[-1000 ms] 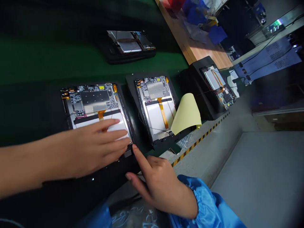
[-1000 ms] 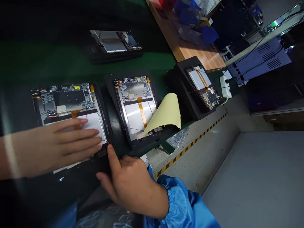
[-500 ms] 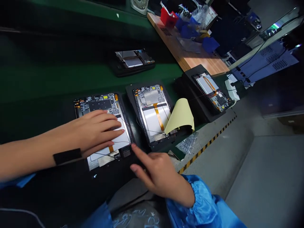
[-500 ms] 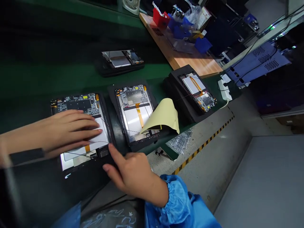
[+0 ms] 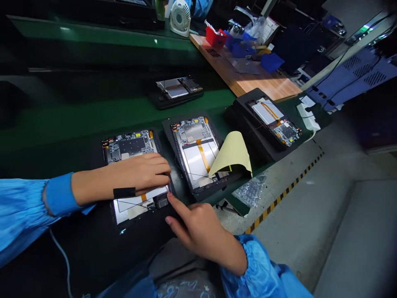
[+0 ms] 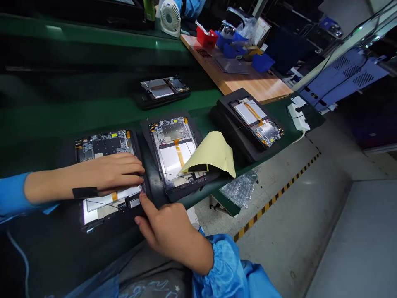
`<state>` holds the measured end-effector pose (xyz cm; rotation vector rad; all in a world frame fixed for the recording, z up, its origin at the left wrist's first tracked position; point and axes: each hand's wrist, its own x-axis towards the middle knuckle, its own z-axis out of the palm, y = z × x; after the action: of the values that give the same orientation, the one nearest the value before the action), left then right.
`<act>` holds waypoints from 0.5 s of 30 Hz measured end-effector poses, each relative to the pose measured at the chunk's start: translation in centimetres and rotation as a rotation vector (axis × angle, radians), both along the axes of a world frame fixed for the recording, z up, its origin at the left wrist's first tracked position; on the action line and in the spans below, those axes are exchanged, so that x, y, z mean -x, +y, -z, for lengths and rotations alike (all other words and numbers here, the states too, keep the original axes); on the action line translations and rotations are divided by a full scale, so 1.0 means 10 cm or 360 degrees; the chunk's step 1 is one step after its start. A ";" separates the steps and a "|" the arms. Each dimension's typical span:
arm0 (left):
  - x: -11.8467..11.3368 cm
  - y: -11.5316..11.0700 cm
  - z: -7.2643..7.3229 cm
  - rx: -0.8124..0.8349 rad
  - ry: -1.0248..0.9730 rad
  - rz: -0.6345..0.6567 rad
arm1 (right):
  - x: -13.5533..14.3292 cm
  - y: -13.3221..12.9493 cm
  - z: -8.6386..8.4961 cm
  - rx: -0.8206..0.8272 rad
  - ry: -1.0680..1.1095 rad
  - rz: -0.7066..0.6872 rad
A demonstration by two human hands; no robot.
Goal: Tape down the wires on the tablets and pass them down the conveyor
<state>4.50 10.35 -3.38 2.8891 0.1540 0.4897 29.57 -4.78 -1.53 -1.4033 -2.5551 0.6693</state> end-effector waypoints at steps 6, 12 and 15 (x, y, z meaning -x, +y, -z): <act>-0.07 0.05 -0.13 0.0064 0.0203 0.0041 | 0.05 0.07 -0.06 0.0002 -0.0266 -0.0208; -0.19 0.08 -0.24 0.0166 0.0262 -0.0113 | -0.12 0.25 -0.30 -0.0224 0.0847 0.0279; -0.26 0.00 -0.31 0.0201 0.0277 -0.0252 | 0.02 0.34 -0.38 -0.0388 0.1210 0.0232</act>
<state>7.12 10.33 -0.25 2.8049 0.4270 0.2431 29.38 -1.42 2.26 -0.9834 -1.8454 0.6698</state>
